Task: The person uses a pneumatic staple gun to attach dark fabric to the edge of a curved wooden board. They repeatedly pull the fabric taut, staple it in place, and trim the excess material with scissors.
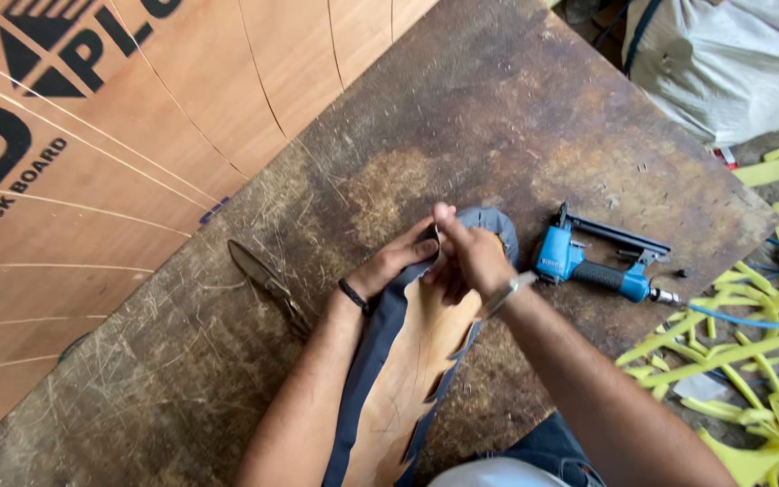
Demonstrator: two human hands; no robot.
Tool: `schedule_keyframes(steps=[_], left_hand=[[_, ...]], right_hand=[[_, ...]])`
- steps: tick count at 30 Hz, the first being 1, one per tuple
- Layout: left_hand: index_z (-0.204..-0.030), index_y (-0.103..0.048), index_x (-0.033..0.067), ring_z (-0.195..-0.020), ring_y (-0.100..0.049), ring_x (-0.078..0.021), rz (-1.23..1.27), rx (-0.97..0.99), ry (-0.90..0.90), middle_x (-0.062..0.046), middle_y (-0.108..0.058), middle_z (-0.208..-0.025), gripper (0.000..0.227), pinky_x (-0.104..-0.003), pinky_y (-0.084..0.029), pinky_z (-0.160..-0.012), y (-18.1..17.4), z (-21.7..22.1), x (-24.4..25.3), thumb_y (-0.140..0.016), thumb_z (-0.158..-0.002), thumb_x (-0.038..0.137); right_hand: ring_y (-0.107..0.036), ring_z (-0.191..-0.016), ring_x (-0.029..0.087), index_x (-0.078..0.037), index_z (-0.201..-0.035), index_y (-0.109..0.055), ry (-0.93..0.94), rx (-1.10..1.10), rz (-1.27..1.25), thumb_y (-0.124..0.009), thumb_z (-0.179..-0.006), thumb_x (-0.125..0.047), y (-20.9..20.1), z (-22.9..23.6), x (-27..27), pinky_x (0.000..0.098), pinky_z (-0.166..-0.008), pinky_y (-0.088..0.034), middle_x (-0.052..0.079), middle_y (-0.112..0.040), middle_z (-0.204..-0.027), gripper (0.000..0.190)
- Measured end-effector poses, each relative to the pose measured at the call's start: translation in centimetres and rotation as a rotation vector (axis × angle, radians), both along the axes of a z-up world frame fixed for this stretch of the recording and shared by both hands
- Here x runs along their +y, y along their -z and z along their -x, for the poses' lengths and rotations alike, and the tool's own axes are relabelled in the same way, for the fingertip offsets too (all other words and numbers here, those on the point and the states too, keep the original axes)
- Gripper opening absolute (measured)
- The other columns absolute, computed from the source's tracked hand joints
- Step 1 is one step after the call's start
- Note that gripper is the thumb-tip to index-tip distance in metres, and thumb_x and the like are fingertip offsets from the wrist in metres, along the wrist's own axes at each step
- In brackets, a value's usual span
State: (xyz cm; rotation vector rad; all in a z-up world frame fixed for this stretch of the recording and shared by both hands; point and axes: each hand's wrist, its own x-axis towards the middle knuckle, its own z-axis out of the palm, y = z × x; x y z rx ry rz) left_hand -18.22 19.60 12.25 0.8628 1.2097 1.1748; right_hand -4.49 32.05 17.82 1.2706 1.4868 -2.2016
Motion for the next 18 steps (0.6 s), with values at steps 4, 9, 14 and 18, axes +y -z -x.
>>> schedule_keyframes(steps=[4,9,14,18], left_hand=[[-0.165,-0.02,0.0051,-0.158,-0.024,-0.0303,-0.067,0.085,0.029,-0.021,-0.025,-0.171,0.086,-0.044,-0.022,-0.129,-0.9,0.2,-1.1,-0.061,-0.099,0.044],[-0.169,-0.025,0.0027,-0.15,-0.045,-0.0342,-0.219,-0.328,0.003,-0.033,-0.035,-0.167,0.081,-0.046,-0.038,-0.127,0.4,-0.6,-1.1,-0.043,-0.11,0.056],[-0.169,-0.021,0.0106,-0.107,-0.057,-0.0388,0.155,-0.434,-0.026,-0.029,-0.033,-0.163,0.075,-0.05,-0.051,-0.086,2.7,0.9,1.4,-0.035,-0.109,0.054],[-0.163,-0.022,0.005,-0.138,-0.044,-0.0149,-0.067,-0.08,-0.015,-0.022,-0.024,-0.168,0.064,-0.03,-0.042,-0.113,3.2,1.9,1.7,-0.032,-0.115,0.046]], right_hand=[[-0.056,-0.036,0.021,0.003,-0.059,-0.063,-0.162,-0.047,-0.23,-0.051,-0.099,-0.06,0.0,0.6,0.4,0.0342,-0.034,-0.045,0.014,-0.059,-0.05,0.076],[-0.051,-0.034,0.019,0.0,-0.067,-0.068,0.24,0.176,-0.222,-0.063,-0.097,-0.038,3.2,-1.3,-2.8,0.0341,-0.031,-0.037,0.01,-0.06,-0.052,0.049],[-0.057,-0.037,0.017,-0.002,-0.074,-0.066,0.523,0.483,0.0,-0.06,-0.102,-0.032,7.5,-1.4,-7.5,0.03,-0.034,-0.043,0.007,-0.062,-0.053,0.041],[-0.056,-0.038,0.016,-0.002,-0.07,-0.062,0.479,0.685,-0.062,-0.057,-0.105,-0.025,9.2,-0.6,-8.0,0.0302,-0.034,-0.043,0.006,-0.058,-0.052,0.042]])
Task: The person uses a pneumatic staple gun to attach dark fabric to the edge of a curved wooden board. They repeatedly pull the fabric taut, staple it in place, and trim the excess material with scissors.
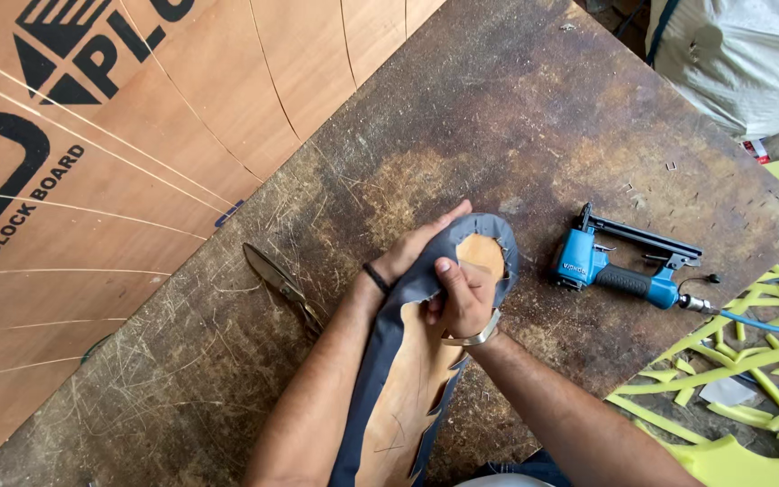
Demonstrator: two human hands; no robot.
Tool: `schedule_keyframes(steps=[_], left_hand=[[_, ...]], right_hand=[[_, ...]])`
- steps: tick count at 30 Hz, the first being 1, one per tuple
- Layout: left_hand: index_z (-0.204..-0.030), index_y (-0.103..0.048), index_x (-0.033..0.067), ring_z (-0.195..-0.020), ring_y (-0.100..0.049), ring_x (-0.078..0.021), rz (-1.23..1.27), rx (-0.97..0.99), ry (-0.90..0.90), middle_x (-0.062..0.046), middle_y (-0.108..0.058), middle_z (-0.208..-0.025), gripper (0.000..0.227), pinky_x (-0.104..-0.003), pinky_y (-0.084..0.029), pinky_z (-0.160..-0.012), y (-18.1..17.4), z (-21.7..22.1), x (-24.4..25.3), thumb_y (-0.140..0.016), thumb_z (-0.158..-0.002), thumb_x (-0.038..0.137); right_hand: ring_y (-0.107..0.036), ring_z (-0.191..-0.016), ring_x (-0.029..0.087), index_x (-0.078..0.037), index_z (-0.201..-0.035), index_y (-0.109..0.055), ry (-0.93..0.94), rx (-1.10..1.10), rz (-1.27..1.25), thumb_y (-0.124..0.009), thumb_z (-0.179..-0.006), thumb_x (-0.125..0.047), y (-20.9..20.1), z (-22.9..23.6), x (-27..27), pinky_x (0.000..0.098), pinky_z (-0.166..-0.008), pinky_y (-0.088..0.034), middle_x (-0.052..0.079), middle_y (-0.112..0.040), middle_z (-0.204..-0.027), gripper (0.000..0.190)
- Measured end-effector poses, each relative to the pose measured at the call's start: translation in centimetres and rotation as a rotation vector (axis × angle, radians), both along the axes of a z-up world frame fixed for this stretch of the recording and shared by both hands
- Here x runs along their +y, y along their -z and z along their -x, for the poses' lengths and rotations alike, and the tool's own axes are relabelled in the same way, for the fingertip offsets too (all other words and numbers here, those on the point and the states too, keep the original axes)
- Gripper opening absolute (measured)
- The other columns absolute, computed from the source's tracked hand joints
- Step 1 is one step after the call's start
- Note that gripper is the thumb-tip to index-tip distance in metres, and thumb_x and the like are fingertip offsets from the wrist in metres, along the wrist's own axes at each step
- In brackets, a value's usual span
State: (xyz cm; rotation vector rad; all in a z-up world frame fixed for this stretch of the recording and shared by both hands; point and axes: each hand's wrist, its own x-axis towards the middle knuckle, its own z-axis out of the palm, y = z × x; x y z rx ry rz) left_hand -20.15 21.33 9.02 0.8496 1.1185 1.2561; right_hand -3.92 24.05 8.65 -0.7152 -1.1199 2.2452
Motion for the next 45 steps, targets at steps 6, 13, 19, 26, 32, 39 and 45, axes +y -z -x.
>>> schedule_keyframes(steps=[6,13,19,26,32,39,45], left_hand=[[-0.156,-0.036,0.0056,-0.118,-0.058,-0.0099,0.145,0.15,-0.064,-0.01,-0.056,-0.141,0.053,-0.027,-0.049,-0.099,-1.1,1.0,-3.7,-0.042,-0.114,0.037],[-0.129,-0.061,0.002,-0.091,-0.066,-0.021,0.505,0.326,-0.053,-0.012,-0.072,-0.102,0.039,-0.038,-0.057,-0.081,-2.7,0.7,-3.1,-0.05,-0.106,0.032],[-0.128,-0.059,0.0045,-0.095,-0.072,-0.0263,0.593,0.613,-0.026,-0.015,-0.073,-0.106,0.038,-0.042,-0.056,-0.086,-4.8,-1.3,-3.4,-0.054,-0.1,0.03],[-0.118,-0.062,0.0034,-0.093,-0.073,-0.033,0.761,0.965,-0.049,-0.018,-0.074,-0.097,0.038,-0.049,-0.055,-0.086,-9.3,-3.2,-1.7,-0.047,-0.102,0.034],[-0.1,-0.078,0.0041,-0.101,-0.071,-0.0412,0.693,1.3,-0.088,-0.025,-0.072,-0.105,0.039,-0.05,-0.056,-0.089,-12.8,0.9,6.0,-0.056,-0.098,0.036],[-0.115,-0.071,0.0049,-0.105,-0.072,-0.0298,0.556,0.932,-0.112,-0.02,-0.075,-0.114,0.042,-0.043,-0.055,-0.093,-10.3,2.7,7.2,-0.055,-0.099,0.041],[-0.138,-0.057,0.0051,-0.111,-0.068,-0.0237,0.579,0.571,-0.13,-0.016,-0.073,-0.125,0.047,-0.036,-0.053,-0.099,-8.1,4.7,5.0,-0.059,-0.097,0.029]], right_hand=[[-0.057,-0.041,0.015,-0.001,-0.07,-0.061,-0.054,0.091,-0.202,-0.057,-0.105,-0.024,1.0,1.0,-0.3,0.0294,-0.037,-0.045,0.006,-0.06,-0.055,0.042],[-0.062,-0.046,0.015,0.0,-0.08,-0.063,-0.255,0.028,-0.012,-0.057,-0.104,-0.024,2.7,1.3,0.2,0.028,-0.043,-0.05,0.007,-0.065,-0.061,0.035],[-0.065,-0.052,0.016,0.001,-0.081,-0.062,-0.298,0.111,-0.118,-0.062,-0.103,-0.019,4.3,-0.8,-0.5,0.0278,-0.046,-0.053,0.01,-0.067,-0.064,0.029],[-0.061,-0.043,0.015,0.0,-0.078,-0.065,-0.122,0.128,0.004,-0.056,-0.093,-0.015,2.9,0.4,-0.4,0.0292,-0.038,-0.049,0.008,-0.064,-0.061,0.023],[-0.051,-0.036,0.017,-0.002,-0.068,-0.059,0.165,0.295,0.156,-0.055,-0.09,-0.014,-0.7,6.8,5.4,0.0322,-0.03,-0.036,0.008,-0.057,-0.057,0.025],[-0.044,-0.035,0.016,-0.005,-0.067,-0.056,0.264,0.193,0.374,-0.055,-0.082,-0.013,-0.2,7.2,8.2,0.0318,-0.027,-0.034,0.007,-0.052,-0.053,0.017],[-0.049,-0.038,0.016,-0.002,-0.074,-0.063,-0.012,0.111,0.166,-0.054,-0.093,-0.014,-0.8,6.9,7.5,0.032,-0.032,-0.04,0.008,-0.057,-0.057,0.023]])
